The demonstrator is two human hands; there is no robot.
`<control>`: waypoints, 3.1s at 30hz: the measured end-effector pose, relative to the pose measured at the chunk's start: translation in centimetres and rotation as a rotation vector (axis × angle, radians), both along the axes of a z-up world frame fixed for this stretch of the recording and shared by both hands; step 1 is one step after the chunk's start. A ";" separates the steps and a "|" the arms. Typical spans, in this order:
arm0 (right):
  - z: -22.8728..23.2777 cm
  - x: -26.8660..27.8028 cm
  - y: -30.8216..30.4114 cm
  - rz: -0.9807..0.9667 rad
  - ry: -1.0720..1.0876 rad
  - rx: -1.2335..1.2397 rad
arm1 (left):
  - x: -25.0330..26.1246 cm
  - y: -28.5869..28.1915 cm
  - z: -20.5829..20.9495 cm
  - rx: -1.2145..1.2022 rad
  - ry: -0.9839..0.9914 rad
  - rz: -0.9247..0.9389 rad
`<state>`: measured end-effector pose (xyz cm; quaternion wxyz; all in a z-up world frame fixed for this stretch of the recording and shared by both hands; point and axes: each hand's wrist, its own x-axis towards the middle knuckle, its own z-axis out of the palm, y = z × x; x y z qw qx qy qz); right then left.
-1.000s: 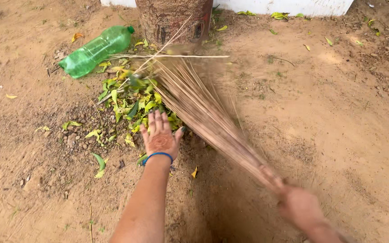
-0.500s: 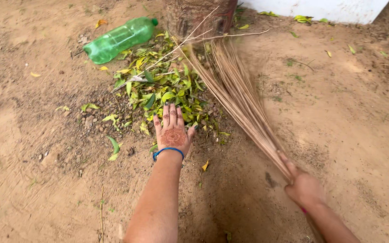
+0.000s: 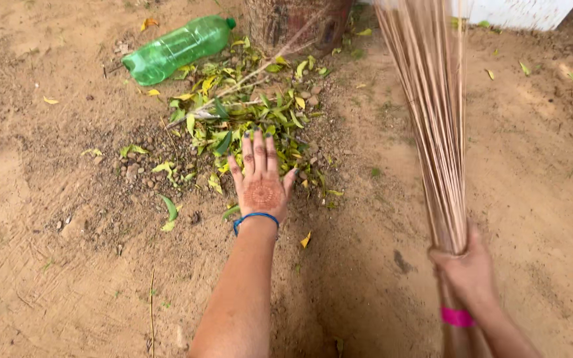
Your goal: The person sweeps leaves and debris into a pile using a broom, picks up a stone, and kemudian gathers the leaves and a plastic bottle by hand to place them into a plastic bag.
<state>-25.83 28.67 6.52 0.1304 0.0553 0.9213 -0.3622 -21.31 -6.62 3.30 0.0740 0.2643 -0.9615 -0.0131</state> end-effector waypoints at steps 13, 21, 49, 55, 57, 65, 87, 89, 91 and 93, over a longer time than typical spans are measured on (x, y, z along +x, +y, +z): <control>-5.6 8.0 -17.6 1.306 0.393 0.684 | 2.4 -3.1 0.4 0.096 0.381 0.193; -8.2 0.4 -13.0 0.964 0.222 1.062 | 4.6 -4.5 -4.2 0.127 -0.078 0.197; -3.7 -9.6 -13.4 0.713 0.301 0.914 | 5.2 -0.8 -6.1 0.086 -0.027 0.062; -5.6 -1.4 -10.2 1.003 0.259 0.918 | 5.9 -1.4 -5.8 0.070 0.079 0.085; -7.1 0.5 -7.1 1.143 0.057 0.974 | 5.9 -1.5 -5.9 0.055 0.125 0.080; -6.7 -7.2 -3.8 0.771 -0.103 1.238 | 6.3 -1.9 -5.8 0.004 0.040 0.043; -7.0 -4.1 4.7 0.635 -0.221 1.279 | 6.0 -1.8 -5.6 -0.007 0.000 -0.002; -7.0 -3.8 2.4 0.610 -0.213 1.179 | 6.1 -1.9 -5.9 0.037 0.006 0.046; -8.4 -2.0 -1.5 0.576 -0.272 0.947 | 6.0 -1.7 -6.1 0.049 0.028 0.052; -9.3 0.3 -5.0 0.622 -0.337 0.784 | 5.9 -1.4 -6.2 0.058 0.050 0.057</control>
